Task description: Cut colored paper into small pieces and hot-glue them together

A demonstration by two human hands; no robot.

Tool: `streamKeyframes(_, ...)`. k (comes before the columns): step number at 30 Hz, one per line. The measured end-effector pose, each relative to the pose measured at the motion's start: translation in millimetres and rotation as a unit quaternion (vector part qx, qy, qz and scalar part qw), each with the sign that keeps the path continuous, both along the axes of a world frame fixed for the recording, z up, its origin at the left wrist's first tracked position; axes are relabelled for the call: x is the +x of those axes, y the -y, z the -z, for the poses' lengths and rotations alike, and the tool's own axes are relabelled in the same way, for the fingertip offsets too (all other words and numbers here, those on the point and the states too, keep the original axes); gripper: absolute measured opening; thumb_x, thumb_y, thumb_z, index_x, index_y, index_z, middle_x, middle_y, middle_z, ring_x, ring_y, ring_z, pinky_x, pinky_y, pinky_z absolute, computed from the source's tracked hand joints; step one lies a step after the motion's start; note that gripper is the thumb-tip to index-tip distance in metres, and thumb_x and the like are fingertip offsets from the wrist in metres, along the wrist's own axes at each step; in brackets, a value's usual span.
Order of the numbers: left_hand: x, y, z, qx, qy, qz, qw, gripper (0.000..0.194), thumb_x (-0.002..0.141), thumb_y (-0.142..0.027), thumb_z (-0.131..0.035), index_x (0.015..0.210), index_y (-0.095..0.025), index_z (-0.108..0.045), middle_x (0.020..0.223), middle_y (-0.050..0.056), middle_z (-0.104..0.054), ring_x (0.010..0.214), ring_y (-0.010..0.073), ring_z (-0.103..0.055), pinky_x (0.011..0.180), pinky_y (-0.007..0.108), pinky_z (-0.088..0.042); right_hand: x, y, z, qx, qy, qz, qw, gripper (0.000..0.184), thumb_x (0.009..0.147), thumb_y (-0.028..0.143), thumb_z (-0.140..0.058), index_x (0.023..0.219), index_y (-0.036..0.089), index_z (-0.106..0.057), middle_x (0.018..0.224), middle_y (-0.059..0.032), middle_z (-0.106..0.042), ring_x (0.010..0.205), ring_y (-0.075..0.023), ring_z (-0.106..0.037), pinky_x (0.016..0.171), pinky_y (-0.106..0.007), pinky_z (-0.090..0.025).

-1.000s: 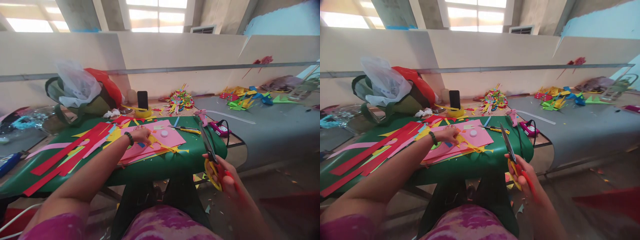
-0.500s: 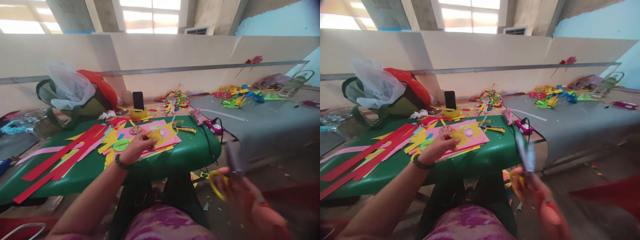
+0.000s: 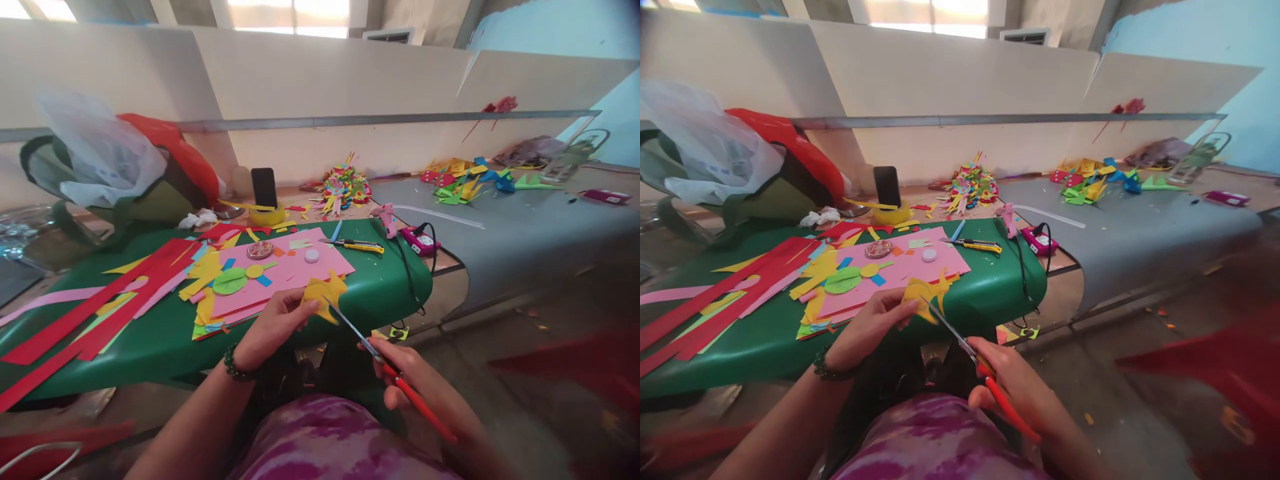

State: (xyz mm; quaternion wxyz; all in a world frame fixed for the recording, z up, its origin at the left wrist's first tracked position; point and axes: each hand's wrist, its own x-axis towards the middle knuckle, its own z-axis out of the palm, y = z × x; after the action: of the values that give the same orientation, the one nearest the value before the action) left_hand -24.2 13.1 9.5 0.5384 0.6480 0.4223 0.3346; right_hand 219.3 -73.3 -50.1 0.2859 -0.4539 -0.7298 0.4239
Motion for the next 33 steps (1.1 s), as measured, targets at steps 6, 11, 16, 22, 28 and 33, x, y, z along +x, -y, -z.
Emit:
streamKeyframes(6,4,5,8.5,-0.068,0.066,0.015,0.995,0.042,0.067,-0.051,-0.077,0.085,-0.017,-0.06,0.078,0.001,-0.063,0.061,0.0112,-0.054,0.055,0.023,-0.049,-3,-4,13.2,-0.002,-0.058,0.011,0.998,0.09,0.069,0.092,-0.034,0.113,0.016,-0.055,0.075,0.0014,-0.049,0.057,-0.011,-0.037,0.05,-0.024,-0.03)
streamKeyframes(11,9,10,9.2,-0.096,0.073,0.048,0.992,0.042,0.069,-0.052,-0.075,0.084,-0.016,-0.06,0.079,0.002,-0.063,0.059,0.0117,-0.059,0.054,0.023,-0.052,-13,-4,2.7,-0.01,-0.045,0.006,0.999,0.086,0.07,0.091,-0.034,0.104,0.016,-0.058,0.074,0.0007,-0.05,0.06,-0.013,-0.041,0.052,-0.024,-0.033)
streamKeyframes(16,9,12,7.5,-0.088,0.065,0.06,0.992,0.045,0.074,-0.061,-0.068,0.081,-0.017,-0.063,0.074,0.002,-0.063,0.055,0.0117,-0.058,0.051,0.022,-0.049,-22,-5,-7.0,0.003,-0.034,0.007,0.999,0.088,0.068,0.093,-0.031,0.103,0.017,-0.058,0.074,0.0014,-0.048,0.061,-0.0132,-0.039,0.053,-0.025,-0.032)
streamKeyframes(22,6,10,7.9,-0.056,0.034,0.033,0.997,0.047,0.076,-0.063,-0.063,0.083,-0.017,-0.064,0.075,0.002,-0.065,0.054,0.0117,-0.057,0.05,0.022,-0.045,-16,-5,8.0,-0.04,-0.059,-0.002,0.997,0.098,0.058,0.096,-0.031,0.108,0.016,-0.058,0.079,-0.0011,-0.053,0.059,-0.0122,-0.041,0.049,-0.024,-0.032)
streamKeyframes(28,4,10,4.6,-0.029,0.024,0.034,0.999,0.043,0.077,-0.06,-0.062,0.08,-0.018,-0.064,0.076,0.002,-0.066,0.055,0.0119,-0.056,0.051,0.022,-0.044,-12,-4,4.9,-0.067,-0.055,-0.013,0.996,0.098,0.056,0.096,-0.035,0.106,0.015,-0.06,0.076,-0.0005,-0.053,0.058,-0.0111,-0.039,0.047,-0.023,-0.03)
streamKeyframes(33,4,10,5.3,-0.04,0.043,0.038,0.998,0.044,0.077,-0.061,-0.063,0.082,-0.017,-0.065,0.077,0.002,-0.066,0.055,0.0116,-0.056,0.05,0.022,-0.044,-12,-4,1.7,-0.078,-0.066,-0.013,0.995,0.102,0.056,0.096,-0.036,0.112,0.015,-0.06,0.072,0.0009,-0.051,0.058,-0.0115,-0.038,0.049,-0.023,-0.029)
